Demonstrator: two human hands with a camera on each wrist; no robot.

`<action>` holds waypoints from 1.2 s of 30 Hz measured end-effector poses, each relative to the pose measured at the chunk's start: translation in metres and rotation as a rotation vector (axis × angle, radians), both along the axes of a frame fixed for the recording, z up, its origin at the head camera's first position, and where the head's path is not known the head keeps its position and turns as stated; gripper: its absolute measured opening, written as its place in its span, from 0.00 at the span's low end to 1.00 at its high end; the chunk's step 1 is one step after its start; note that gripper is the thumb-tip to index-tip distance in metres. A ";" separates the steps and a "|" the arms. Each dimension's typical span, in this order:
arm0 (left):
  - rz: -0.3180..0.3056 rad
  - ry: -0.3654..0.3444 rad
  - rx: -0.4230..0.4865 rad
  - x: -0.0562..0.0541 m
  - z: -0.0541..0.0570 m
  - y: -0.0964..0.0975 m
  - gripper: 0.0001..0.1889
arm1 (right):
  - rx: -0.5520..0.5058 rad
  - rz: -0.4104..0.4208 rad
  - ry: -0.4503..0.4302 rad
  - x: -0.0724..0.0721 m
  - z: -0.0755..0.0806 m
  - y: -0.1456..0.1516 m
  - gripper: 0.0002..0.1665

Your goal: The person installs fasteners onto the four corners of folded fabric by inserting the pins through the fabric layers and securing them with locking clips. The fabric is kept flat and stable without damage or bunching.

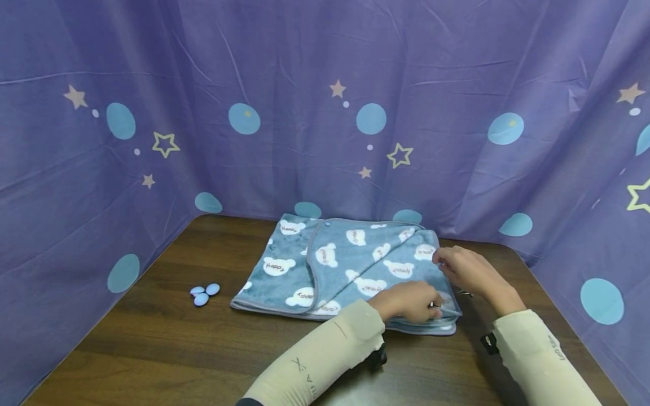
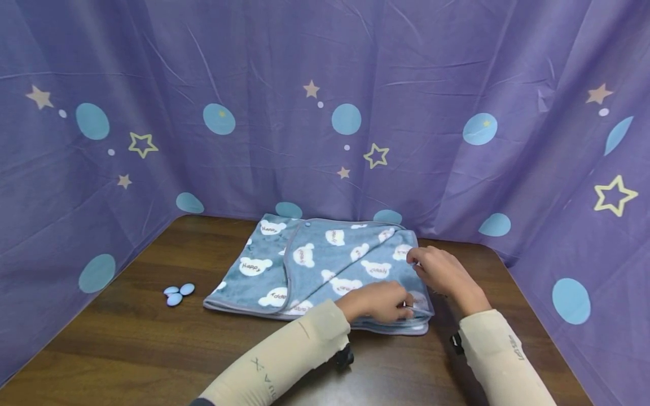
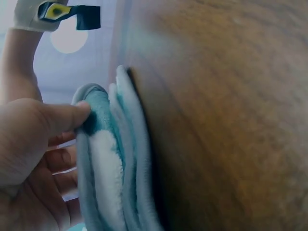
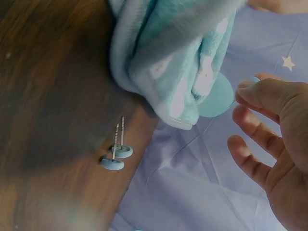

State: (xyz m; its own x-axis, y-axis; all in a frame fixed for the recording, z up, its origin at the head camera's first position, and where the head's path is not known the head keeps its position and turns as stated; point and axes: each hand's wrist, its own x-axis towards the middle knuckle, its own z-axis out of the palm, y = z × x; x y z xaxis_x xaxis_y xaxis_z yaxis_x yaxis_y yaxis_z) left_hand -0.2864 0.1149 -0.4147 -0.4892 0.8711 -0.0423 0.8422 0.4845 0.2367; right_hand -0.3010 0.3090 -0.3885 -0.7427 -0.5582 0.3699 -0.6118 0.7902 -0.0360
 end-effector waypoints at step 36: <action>0.458 -0.537 0.753 -0.050 0.012 -0.064 0.14 | -0.121 0.125 0.168 0.008 0.022 -0.031 0.13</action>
State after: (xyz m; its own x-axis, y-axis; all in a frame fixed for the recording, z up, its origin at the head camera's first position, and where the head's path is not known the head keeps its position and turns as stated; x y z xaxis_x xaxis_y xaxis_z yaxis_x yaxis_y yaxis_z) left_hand -0.3368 0.0514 -0.4025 -0.8585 0.4970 0.1261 0.3078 0.3028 0.9020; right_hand -0.2930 0.2776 -0.3664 -0.5931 -0.5857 0.5525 -0.7098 0.7042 -0.0155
